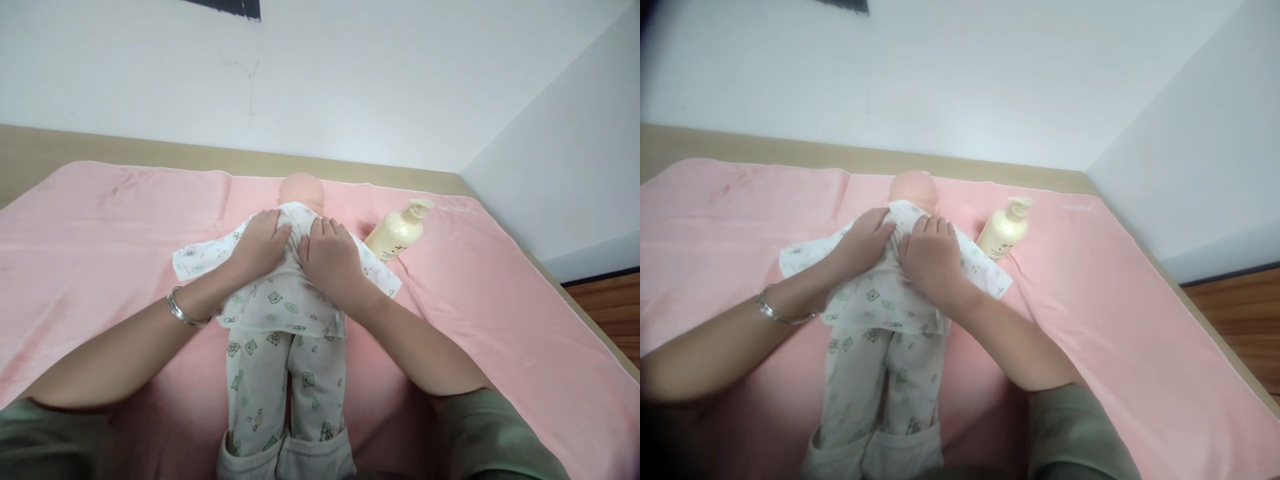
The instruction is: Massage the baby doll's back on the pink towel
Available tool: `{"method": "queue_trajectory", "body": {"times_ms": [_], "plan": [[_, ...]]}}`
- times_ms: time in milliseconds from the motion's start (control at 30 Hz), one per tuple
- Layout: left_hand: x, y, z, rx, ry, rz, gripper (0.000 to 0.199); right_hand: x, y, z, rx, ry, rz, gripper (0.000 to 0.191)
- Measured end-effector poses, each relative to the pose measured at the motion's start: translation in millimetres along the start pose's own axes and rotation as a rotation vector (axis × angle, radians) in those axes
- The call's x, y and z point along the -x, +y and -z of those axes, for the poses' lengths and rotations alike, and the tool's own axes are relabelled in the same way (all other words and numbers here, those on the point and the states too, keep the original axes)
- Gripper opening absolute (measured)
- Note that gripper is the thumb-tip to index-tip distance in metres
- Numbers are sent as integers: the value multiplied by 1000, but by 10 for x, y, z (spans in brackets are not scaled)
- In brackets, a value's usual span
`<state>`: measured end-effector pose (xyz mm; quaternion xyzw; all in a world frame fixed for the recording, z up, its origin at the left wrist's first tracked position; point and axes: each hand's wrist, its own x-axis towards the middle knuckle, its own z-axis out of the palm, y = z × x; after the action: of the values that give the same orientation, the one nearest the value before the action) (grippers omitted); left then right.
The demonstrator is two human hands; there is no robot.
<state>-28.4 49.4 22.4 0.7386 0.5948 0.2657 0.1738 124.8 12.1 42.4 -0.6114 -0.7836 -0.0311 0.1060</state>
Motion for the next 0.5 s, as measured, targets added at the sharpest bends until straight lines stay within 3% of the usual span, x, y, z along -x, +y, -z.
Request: {"method": "queue_trajectory", "body": {"times_ms": [133, 267, 367, 500], "plan": [[-123, -53, 67, -12, -49, 55, 48, 67, -67, 40, 21, -3, 52, 60], [149, 85, -13, -136, 66, -55, 52, -182, 144, 70, -156, -85, -52, 53], [346, 172, -87, -141, 80, -120, 62, -309, 253, 63, -239, -157, -126, 51], [235, 94, -85, -103, 25, -85, 63, -160, 123, 47, -99, -54, -54, 52]]}}
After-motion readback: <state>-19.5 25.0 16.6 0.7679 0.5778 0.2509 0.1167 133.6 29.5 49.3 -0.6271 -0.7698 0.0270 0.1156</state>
